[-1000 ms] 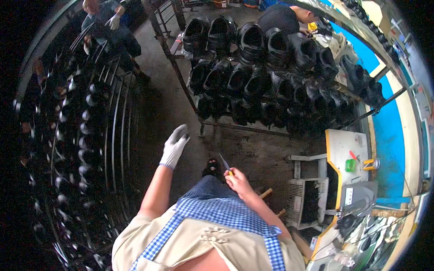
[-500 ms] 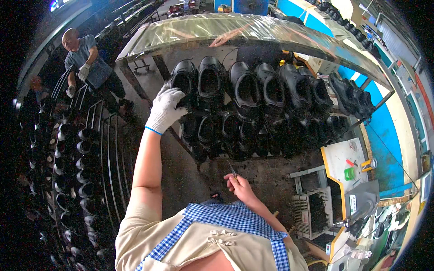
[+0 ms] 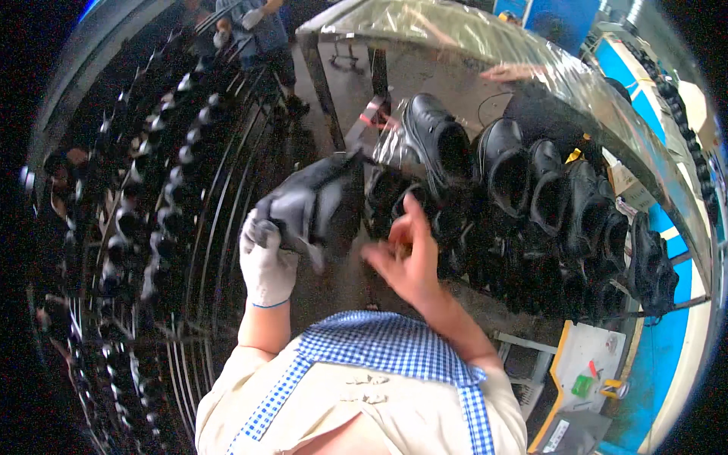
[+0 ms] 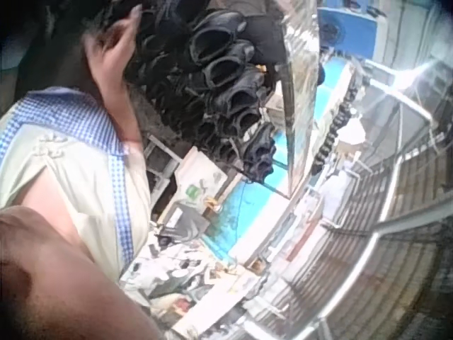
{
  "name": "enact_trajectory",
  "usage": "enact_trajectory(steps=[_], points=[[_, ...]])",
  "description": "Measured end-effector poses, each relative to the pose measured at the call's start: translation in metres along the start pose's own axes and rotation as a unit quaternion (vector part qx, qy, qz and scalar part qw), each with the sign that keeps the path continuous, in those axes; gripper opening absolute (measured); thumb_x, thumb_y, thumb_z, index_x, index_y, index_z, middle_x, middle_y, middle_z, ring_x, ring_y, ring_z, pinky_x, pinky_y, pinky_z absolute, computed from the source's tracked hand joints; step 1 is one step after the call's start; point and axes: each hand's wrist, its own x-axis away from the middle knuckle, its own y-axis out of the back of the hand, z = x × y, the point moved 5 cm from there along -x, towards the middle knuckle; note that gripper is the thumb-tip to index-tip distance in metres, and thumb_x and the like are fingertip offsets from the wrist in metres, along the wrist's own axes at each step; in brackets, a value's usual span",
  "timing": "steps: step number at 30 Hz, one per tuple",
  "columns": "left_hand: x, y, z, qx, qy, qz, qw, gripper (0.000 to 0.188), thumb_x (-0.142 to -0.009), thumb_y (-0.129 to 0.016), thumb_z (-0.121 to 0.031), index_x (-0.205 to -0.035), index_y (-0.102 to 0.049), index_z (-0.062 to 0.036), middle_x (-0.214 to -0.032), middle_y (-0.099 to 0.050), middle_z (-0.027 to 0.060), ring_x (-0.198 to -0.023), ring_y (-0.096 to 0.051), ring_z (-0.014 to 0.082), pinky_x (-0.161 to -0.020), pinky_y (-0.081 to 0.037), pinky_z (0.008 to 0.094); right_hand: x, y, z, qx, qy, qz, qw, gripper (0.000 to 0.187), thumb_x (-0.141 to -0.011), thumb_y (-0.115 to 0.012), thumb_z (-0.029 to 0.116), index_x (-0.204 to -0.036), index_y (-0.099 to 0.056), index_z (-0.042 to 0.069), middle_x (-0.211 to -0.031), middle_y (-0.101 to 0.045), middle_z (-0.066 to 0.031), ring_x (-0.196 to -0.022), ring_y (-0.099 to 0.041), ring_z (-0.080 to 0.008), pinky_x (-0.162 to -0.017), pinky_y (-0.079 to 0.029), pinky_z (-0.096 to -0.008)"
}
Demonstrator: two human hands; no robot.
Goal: The person uses a small metal tool to scrape and clean the seams and edges of black shoes. They pick up shoes from a metal rack, perform the scraping action on various parts of the shoe, and then place them back on the rack. The process is repeated for multiple shoes in a factory setting.
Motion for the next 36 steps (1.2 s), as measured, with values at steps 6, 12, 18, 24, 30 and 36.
enact_trajectory(steps=[6,12,18,24,30,36], points=[[0.053,0.026,0.018,0.098,0.022,-0.098,0.99,0.045,-0.096,-0.058,-0.036,-0.128,-0.052,-0.0039,-0.127,-0.058,0.0084,-0.11,-0.059,0.0209,-0.1,-0.046,0.0385,-0.06,0.059,0.0,0.38,0.138,-0.07,0.912,0.051,-0.081,-0.075,0.02,-0.129,-0.057,0.014,-0.103,-0.062,-0.0104,-0.082,-0.066,-0.0282,-0.068,-0.055,-0.0371],[0.102,0.051,0.058,0.323,0.249,-0.242,0.88,0.042,-0.093,-0.062,-0.035,-0.12,-0.055,-0.0038,-0.119,-0.063,0.0124,-0.108,-0.061,0.0272,-0.095,-0.05,0.04,-0.072,0.082,-0.008,0.55,-0.046,0.098,0.828,0.03,-0.087,-0.065,0.027,-0.115,-0.065,0.018,-0.101,-0.068,-0.0057,-0.087,-0.067,-0.0308,-0.073,-0.052,-0.0427],[0.133,0.05,0.07,0.253,0.192,-0.27,0.909,0.036,-0.095,-0.056,-0.023,-0.124,-0.05,-0.0028,-0.123,-0.06,0.0139,-0.113,-0.06,0.0279,-0.1,-0.049,0.0445,-0.094,0.076,-0.018,0.574,-0.064,0.104,0.81,0.026,-0.09,-0.061,0.022,-0.115,-0.064,0.014,-0.107,-0.067,-0.0068,-0.094,-0.065,-0.0308,-0.078,-0.052,-0.0416],[0.131,0.049,0.043,0.173,0.136,-0.187,0.957,0.034,-0.092,-0.061,-0.015,-0.124,-0.053,-0.0048,-0.114,-0.063,0.0103,-0.108,-0.062,0.0238,-0.094,-0.051,0.0369,-0.046,-0.002,0.049,0.217,0.113,0.193,0.95,0.024,-0.079,-0.07,0.003,-0.102,-0.07,0.01,-0.097,-0.067,-0.0084,-0.083,-0.066,-0.0255,-0.071,-0.054,-0.0365],[0.133,0.063,0.023,0.063,0.101,-0.183,0.976,0.028,-0.09,-0.065,-0.012,-0.116,-0.06,-0.0025,-0.107,-0.064,0.0075,-0.097,-0.061,0.0161,-0.084,-0.049,0.0278,-0.001,-0.086,0.085,0.111,0.28,0.325,0.897,0.035,-0.071,-0.076,0.001,-0.104,-0.073,0.011,-0.085,-0.063,-0.0053,-0.063,-0.065,-0.0183,-0.053,-0.052,-0.0254],[0.128,0.067,0.013,-0.061,0.095,-0.156,0.981,0.025,-0.091,-0.065,-0.013,-0.114,-0.062,-0.003,-0.102,-0.065,0.0045,-0.093,-0.061,0.0123,-0.081,-0.049,0.0265,0.003,-0.101,0.081,0.175,0.414,0.348,0.823,0.026,-0.069,-0.07,0.003,-0.096,-0.071,0.005,-0.088,-0.063,-0.0049,-0.061,-0.062,-0.0163,-0.049,-0.049,-0.0264]])
